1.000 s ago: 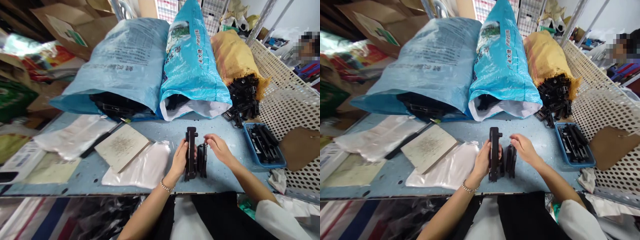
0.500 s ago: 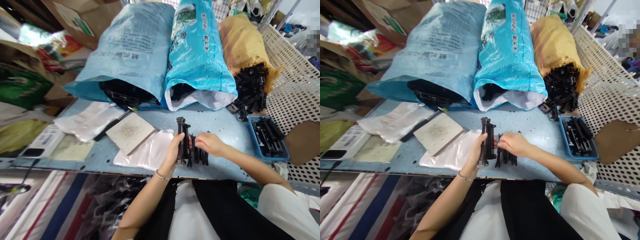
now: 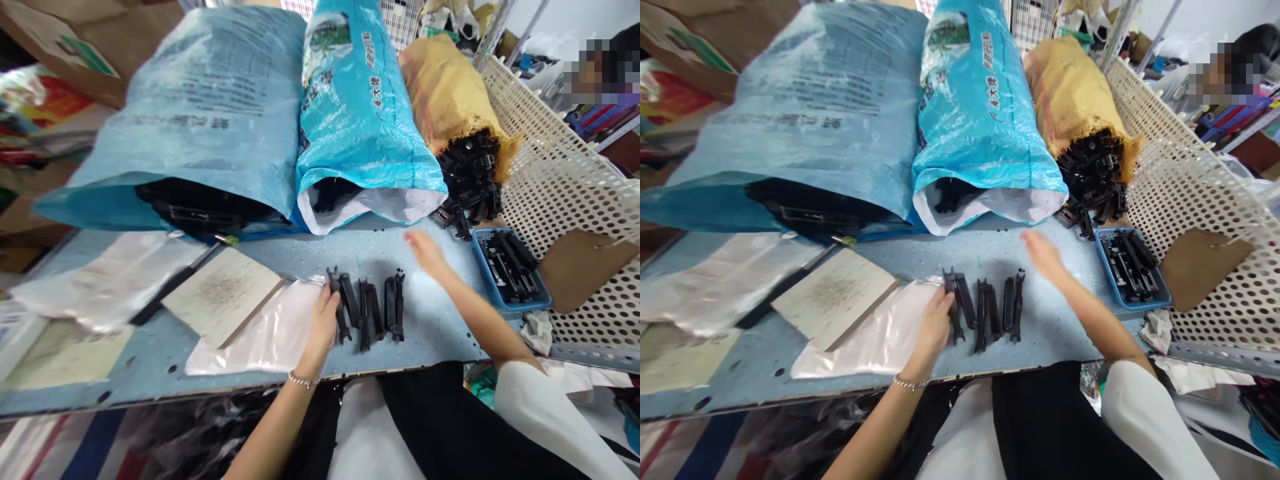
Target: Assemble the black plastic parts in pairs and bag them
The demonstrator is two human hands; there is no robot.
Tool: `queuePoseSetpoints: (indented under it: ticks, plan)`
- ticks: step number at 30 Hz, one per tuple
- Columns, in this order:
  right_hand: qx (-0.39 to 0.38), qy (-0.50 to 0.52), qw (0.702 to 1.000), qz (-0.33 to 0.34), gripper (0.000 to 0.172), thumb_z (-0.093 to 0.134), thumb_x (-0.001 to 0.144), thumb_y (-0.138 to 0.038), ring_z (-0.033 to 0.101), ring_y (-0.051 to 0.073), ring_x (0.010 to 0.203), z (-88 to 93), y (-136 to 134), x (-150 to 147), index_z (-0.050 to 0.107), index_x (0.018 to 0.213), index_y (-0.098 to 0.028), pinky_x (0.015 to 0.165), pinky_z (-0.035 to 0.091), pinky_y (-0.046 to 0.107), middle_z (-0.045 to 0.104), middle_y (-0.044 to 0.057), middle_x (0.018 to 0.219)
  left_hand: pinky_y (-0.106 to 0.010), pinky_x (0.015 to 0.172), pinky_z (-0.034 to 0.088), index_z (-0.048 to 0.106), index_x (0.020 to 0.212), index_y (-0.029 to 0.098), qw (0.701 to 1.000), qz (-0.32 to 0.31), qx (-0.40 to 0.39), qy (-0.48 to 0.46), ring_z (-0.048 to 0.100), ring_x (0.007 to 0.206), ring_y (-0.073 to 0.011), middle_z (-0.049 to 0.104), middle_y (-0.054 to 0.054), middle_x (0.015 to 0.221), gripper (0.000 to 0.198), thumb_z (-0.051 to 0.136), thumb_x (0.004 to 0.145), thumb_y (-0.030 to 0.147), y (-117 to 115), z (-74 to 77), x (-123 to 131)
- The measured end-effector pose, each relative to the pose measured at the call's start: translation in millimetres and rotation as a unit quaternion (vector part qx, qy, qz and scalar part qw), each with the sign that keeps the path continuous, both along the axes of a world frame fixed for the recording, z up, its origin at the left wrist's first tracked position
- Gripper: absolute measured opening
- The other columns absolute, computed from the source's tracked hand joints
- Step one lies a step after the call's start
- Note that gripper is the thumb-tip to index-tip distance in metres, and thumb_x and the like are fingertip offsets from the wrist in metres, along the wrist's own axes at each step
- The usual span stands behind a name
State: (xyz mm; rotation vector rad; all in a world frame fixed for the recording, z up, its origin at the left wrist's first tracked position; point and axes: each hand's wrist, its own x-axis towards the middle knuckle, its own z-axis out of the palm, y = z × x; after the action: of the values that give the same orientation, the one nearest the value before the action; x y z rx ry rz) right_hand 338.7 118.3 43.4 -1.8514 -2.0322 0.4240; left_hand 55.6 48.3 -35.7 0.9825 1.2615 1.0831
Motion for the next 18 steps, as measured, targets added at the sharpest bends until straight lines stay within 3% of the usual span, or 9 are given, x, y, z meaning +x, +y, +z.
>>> queuePoseSetpoints:
  ticks: [2,3,5,7,11,15,18]
  plan:
    - [0.059,-0.114,0.969,-0.213,0.040,0.039,0.098,-0.014,0.054,0.030,0.112,1.8,37,52,0.057,0.133,-0.013,0.095,0.041,0.042,0.059,0.023,0.128,-0.049,0.128,0.022,0.052,0.144,0.023,0.998,-0.014,0.016,0.062,0.036,0.151,-0.0272,0.047,-0.009,0.158,0.052,0.055,0.095,0.039,-6,-21.0,5]
    - [0.048,-0.160,0.945,-0.282,0.046,0.040,0.096,-0.013,0.052,0.033,0.116,1.4,51,75,0.050,0.141,-0.006,0.096,0.038,0.045,0.053,0.030,0.134,-0.048,0.130,0.018,0.047,0.149,0.023,0.996,-0.024,0.027,0.085,0.032,0.154,-0.0260,0.041,-0.009,0.163,0.056,0.054,0.095,0.038,-10,-27.0,7]
    - [0.006,-0.213,0.918,-0.336,0.057,0.042,0.094,-0.012,0.050,0.036,0.116,-1.9,65,109,0.037,0.150,0.000,0.096,0.035,0.049,0.051,0.035,0.132,-0.047,0.130,0.016,0.039,0.155,0.022,0.992,-0.042,0.052,0.106,0.028,0.156,-0.0251,0.034,-0.009,0.167,0.060,0.051,0.097,0.035,-16,-29.5,12]
    - [-0.017,-0.234,0.911,-0.338,0.064,0.047,0.092,-0.015,0.049,0.036,0.115,-6.7,63,126,0.032,0.152,-0.002,0.096,0.034,0.051,0.053,0.033,0.129,-0.048,0.130,0.018,0.035,0.157,0.021,0.988,-0.037,0.075,0.129,0.027,0.156,-0.0259,0.032,-0.011,0.167,0.062,0.049,0.099,0.034,-19,-21.6,13]
    - [0.018,-0.181,0.926,-0.331,0.063,0.054,0.084,-0.022,0.049,0.037,0.115,-17.5,30,125,0.042,0.144,-0.004,0.096,0.038,0.049,0.053,0.027,0.128,-0.051,0.128,0.022,0.042,0.153,0.025,0.968,-0.005,0.170,0.185,0.033,0.152,-0.0278,0.042,-0.012,0.160,0.055,0.051,0.099,0.035,-20,8.0,14]
    - [0.099,0.031,0.965,-0.240,0.062,0.049,0.082,-0.025,0.051,0.031,0.119,-31.4,-11,97,0.045,0.142,-0.009,0.102,0.042,0.045,0.056,0.021,0.128,-0.053,0.126,0.027,0.050,0.146,0.024,0.958,-0.050,0.225,0.170,0.041,0.147,-0.0275,0.050,-0.014,0.151,0.048,0.052,0.099,0.033,-18,32.2,34]
    - [0.099,0.247,0.941,-0.208,0.062,0.051,0.079,-0.031,0.056,0.027,0.116,-35.8,-35,64,0.050,0.139,-0.018,0.103,0.045,0.043,0.061,0.013,0.128,-0.054,0.125,0.027,0.053,0.143,0.025,0.969,-0.104,0.196,0.113,0.042,0.146,-0.0269,0.051,-0.013,0.151,0.047,0.055,0.097,0.035,-12,42.2,57]
